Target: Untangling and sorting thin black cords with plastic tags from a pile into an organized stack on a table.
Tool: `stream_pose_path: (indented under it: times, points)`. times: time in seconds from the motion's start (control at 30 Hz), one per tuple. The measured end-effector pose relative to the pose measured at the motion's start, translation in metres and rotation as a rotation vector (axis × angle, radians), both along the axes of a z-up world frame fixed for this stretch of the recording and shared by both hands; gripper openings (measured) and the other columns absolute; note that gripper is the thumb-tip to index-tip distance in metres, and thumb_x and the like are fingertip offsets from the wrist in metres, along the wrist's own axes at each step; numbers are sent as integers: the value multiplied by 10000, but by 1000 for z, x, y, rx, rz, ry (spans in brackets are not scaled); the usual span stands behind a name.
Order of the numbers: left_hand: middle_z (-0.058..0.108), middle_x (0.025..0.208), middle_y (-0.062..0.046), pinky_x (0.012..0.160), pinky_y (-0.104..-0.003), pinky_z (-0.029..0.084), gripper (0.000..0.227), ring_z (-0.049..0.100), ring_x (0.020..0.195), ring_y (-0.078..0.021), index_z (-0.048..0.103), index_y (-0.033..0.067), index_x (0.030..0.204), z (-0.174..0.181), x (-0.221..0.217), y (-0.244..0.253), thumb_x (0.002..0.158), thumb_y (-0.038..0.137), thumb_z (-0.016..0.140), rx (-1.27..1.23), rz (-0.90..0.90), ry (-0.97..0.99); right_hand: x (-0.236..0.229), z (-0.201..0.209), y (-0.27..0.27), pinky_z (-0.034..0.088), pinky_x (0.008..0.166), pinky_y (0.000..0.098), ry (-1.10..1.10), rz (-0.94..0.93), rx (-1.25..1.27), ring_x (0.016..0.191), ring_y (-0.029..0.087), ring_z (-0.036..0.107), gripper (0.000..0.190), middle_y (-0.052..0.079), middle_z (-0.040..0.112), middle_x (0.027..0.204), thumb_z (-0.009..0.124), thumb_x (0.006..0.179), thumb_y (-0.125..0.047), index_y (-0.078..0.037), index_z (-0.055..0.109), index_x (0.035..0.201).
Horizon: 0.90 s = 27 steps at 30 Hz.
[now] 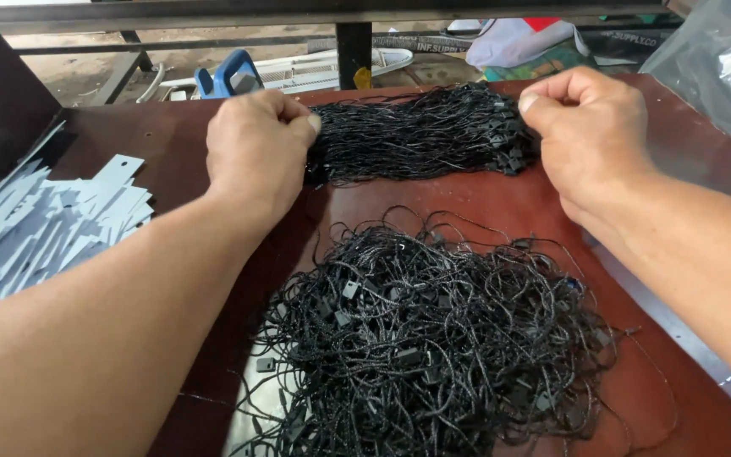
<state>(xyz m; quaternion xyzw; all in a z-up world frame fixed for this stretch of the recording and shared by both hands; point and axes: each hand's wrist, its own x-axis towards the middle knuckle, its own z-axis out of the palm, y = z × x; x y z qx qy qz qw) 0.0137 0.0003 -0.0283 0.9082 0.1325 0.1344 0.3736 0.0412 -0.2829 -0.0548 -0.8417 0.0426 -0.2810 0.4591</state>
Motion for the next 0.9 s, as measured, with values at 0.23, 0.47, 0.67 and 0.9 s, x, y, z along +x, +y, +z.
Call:
stream_pose_path:
  times: [0.23,0.47,0.67,0.9]
  points:
    - [721,751,3,658,-386,590,155,659,761,-172,755,189,772,-3,43,12,906,155,686,67,-112,-80,28,4,0,536,770,240,0,4,-61,816,17,631,129,-106,745,862,743,898,-109,-221,750,835]
    - [711,840,-6,735,-425,555,138,651,816,-228,730,223,822,-3,44,4,946,236,670,46,-74,46,41,3,3,531,756,214,101,-10,19,816,9,643,113,-114,740,838,753,854,-138,-228,741,787]
    - [682,994,-38,697,-426,575,116,651,866,-241,763,185,876,-12,47,12,933,189,663,43,-125,-4,43,0,-1,525,757,219,82,17,30,811,14,627,117,-102,739,854,752,868,-136,-222,733,790]
    - [739,859,-15,715,-356,576,114,665,820,-168,759,176,865,-10,37,15,937,158,672,-9,-170,-13,39,4,4,523,806,226,125,-1,42,834,31,642,127,-89,747,871,754,873,-131,-220,722,787]
